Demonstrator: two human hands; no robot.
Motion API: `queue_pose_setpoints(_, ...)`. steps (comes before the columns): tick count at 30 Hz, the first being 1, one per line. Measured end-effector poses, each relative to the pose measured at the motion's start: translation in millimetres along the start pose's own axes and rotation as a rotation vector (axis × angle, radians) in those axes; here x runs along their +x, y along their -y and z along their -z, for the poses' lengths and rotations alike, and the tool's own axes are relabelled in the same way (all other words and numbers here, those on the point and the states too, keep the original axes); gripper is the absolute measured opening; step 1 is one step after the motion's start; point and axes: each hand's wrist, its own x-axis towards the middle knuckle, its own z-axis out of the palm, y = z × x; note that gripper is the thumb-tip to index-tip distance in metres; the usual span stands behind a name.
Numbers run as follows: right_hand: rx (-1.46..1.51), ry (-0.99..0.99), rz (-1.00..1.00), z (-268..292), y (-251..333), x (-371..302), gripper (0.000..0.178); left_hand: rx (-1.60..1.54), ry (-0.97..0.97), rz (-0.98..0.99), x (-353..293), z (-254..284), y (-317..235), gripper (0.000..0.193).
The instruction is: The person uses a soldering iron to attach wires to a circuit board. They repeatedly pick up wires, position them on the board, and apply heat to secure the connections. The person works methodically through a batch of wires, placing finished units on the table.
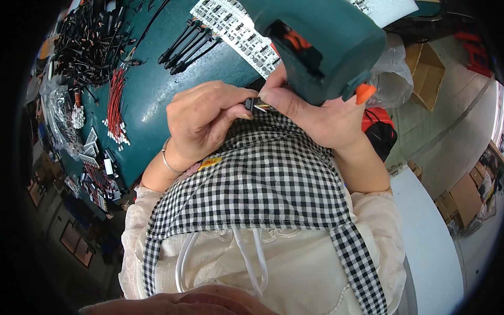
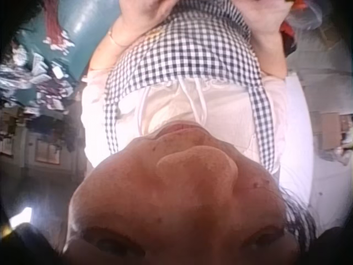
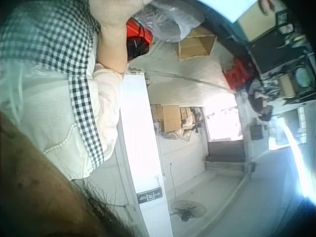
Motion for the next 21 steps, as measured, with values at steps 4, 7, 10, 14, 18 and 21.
queue_pose_setpoints(4, -0.024, -0.062, 0.029, -5, -3, 2, 0.064, -0.031, 0.004, -0.020, 0, -1, 2, 0.017)
queue_pose_setpoints(7, -0.105, -0.132, 0.015, -2, -3, -2, 0.061, 0.026, -0.001, 0.023, 0, 0, 2, 0.015)
queue_pose_setpoints(10, -0.019, -0.232, 0.016, 7, 2, -4, 0.067, 0.184, 0.008, 0.070, 2, 16, 6, 0.012)
queue_pose_setpoints(14, 0.123, -0.201, -0.074, 29, 20, -18, 0.078, 0.439, -0.040, 0.063, 6, 33, 31, 0.009)
queue_pose_setpoints(18, 0.134, -0.265, -0.132, 33, 27, -37, 0.082, 0.566, 0.006, 0.106, 11, 36, 46, 0.011)
queue_pose_setpoints(21, 0.133, -0.261, -0.204, 39, 32, -51, 0.085, 0.584, 0.049, 0.185, 13, 36, 49, 0.009)
